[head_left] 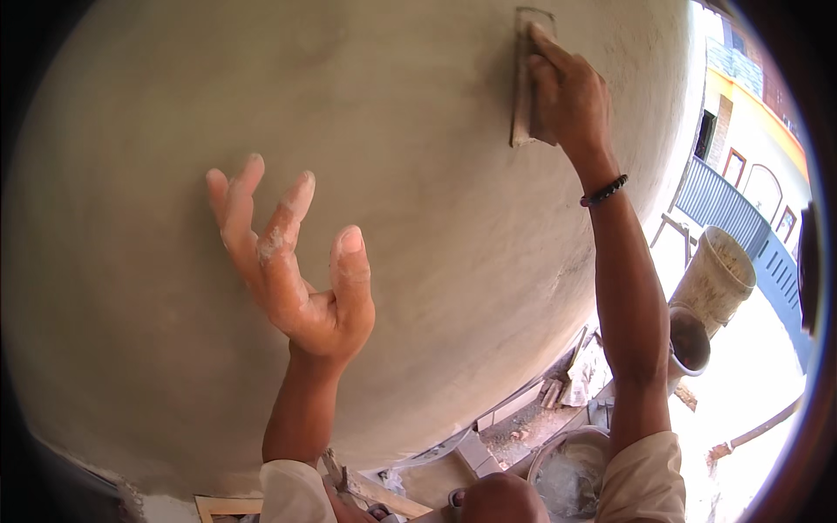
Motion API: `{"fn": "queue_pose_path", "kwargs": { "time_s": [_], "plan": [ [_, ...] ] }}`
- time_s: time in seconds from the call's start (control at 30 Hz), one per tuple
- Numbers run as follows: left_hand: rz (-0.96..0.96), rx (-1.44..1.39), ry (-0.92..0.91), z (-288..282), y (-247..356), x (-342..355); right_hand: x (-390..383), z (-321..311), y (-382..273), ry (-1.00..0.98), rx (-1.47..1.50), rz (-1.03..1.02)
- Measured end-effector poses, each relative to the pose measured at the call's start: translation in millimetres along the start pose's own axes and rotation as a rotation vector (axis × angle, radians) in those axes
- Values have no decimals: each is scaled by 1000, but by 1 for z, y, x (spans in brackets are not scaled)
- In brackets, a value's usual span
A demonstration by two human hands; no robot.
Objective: The person uses a trowel to smooth wet plaster on a wall surface. He moves the tool in circular and sweeping motions while occasionally touching the surface with one hand.
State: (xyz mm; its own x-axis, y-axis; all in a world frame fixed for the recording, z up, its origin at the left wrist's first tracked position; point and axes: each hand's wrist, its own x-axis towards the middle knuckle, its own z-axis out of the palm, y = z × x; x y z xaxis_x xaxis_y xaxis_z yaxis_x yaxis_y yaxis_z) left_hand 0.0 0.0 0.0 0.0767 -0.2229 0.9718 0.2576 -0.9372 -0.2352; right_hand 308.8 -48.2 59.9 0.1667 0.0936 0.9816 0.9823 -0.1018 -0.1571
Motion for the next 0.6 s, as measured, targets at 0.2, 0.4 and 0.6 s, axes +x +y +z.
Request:
{"fn": "queue_pose_path", "kwargs": {
  "time_s": [0.2, 0.4, 0.6],
  "plan": [
    [92, 89, 124, -28, -22, 13, -100, 21, -41, 43, 64, -219],
    [109, 142, 142, -41, -35, 4, 52, 3, -73, 11, 134, -80],
    [152, 129, 231, -43, -45, 6, 2, 14, -76, 97, 50, -378]
  ]
}}
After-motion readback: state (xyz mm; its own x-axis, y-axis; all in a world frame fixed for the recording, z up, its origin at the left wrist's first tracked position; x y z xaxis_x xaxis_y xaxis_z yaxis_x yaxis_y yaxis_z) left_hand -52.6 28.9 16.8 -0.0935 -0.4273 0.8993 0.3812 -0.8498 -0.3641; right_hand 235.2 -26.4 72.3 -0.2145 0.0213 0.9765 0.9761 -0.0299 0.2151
